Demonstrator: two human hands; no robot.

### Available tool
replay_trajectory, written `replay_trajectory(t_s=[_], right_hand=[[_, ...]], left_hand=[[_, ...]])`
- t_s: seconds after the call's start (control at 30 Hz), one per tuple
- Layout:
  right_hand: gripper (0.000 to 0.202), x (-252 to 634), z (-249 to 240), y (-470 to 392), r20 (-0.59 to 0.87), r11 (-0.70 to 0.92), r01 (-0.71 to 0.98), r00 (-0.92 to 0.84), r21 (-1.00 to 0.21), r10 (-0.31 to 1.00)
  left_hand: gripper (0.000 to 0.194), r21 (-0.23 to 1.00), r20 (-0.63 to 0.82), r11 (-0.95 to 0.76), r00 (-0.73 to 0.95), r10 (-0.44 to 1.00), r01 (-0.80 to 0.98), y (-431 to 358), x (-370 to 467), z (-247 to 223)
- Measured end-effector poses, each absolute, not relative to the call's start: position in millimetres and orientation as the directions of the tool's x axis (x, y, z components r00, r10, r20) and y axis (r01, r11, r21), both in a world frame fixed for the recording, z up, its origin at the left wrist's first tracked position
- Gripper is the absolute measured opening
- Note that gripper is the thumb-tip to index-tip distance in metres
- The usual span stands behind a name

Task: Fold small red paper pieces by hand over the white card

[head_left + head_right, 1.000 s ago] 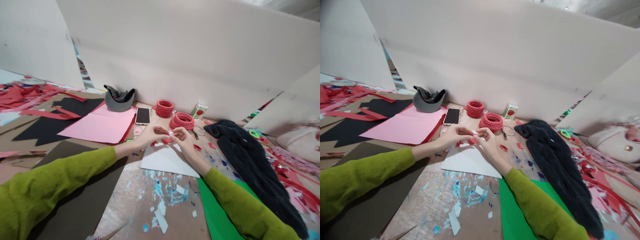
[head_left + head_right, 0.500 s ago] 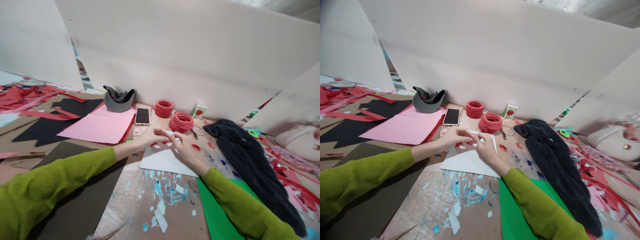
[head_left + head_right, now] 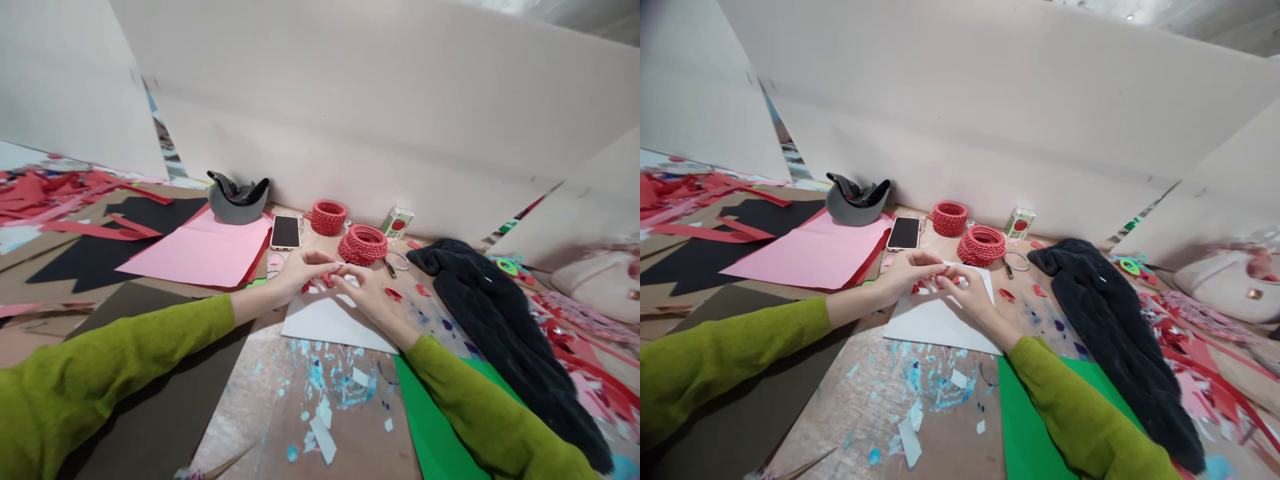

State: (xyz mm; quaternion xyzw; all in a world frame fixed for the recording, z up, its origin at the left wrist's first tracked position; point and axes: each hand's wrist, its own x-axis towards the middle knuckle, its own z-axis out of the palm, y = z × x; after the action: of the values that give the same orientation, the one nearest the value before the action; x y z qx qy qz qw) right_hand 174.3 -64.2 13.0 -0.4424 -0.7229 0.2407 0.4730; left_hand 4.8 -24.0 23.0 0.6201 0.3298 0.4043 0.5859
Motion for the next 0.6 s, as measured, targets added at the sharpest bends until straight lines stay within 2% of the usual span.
replay_trajectory(t_s=[0.13,0.27,0.47,0.6], right_hand=[[0.017,178,7,-60,0.459,0.482,0.380,-0.155,-0.790,0.875],[0.019,182,4,-57,0.486,0.466,0.364,-0.041,-0.806,0.873],[0.021,185,1,-54,0.478,0.444,0.349,0.014,-0.825,0.878],[0.025,185,-1,-52,0.385,0.384,0.147,-0.023,-0.912,0.923]], left_hand=[[0.038,0.972,0.232,-0.223,0.444,0.866,-0.073,-20,5,17],[0.035,0.946,0.313,-0.318,0.421,0.851,-0.060,-16,4,14],[0.037,0.958,0.207,-0.282,0.537,0.818,0.059,-16,2,14],[0.031,0.969,0.203,-0.245,0.537,0.818,0.007,-13,2,17]])
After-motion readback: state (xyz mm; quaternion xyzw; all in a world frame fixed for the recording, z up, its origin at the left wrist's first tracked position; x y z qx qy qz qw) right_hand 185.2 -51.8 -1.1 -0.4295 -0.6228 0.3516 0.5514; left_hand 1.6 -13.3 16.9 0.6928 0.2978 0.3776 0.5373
